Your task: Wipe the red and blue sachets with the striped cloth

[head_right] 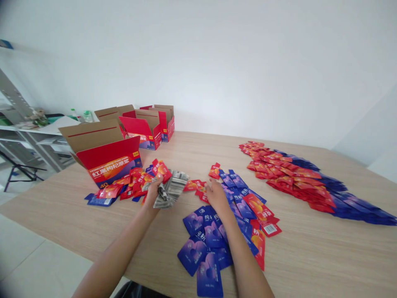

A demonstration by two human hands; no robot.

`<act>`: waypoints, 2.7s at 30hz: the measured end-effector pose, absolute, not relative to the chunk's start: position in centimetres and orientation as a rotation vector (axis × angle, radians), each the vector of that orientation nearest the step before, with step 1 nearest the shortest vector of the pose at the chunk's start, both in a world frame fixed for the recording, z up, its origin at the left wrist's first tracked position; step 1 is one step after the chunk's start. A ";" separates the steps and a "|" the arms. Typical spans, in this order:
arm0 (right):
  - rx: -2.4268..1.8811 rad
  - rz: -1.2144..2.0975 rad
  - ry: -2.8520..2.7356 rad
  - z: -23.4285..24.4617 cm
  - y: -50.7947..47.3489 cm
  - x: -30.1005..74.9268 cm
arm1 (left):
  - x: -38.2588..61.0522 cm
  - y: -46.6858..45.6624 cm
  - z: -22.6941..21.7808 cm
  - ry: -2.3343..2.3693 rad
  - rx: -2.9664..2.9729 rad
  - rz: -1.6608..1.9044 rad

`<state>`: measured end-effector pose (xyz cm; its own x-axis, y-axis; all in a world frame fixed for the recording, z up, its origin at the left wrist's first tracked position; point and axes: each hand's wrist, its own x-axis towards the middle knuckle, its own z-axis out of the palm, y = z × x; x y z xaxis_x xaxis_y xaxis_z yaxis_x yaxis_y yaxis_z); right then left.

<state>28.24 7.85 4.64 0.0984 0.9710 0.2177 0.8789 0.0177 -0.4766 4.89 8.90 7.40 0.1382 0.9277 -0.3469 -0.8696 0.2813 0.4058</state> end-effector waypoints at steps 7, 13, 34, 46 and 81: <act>-2.072 0.216 -2.123 4.8 6.4 27.8 | 0.7 10.6 7.8 0.735 0.041 1.538; -2.116 0.167 -2.180 5.5 6.4 27.9 | 1.0 10.9 7.6 0.633 -0.006 1.669; -1.625 0.148 -1.662 5.9 7.1 27.7 | 6.7 7.2 7.6 0.507 0.036 1.209; -1.141 0.170 -1.797 5.0 5.5 22.2 | 7.5 5.5 7.6 0.375 0.232 0.957; -0.995 -0.186 -2.100 6.2 4.1 22.4 | 6.0 6.0 8.4 0.163 0.233 1.003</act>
<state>22.36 4.11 6.21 -0.3814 0.5916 0.7103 0.7073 0.6815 -0.1878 5.96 6.01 8.45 0.5286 0.8484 -0.0281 -0.8138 0.5160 0.2673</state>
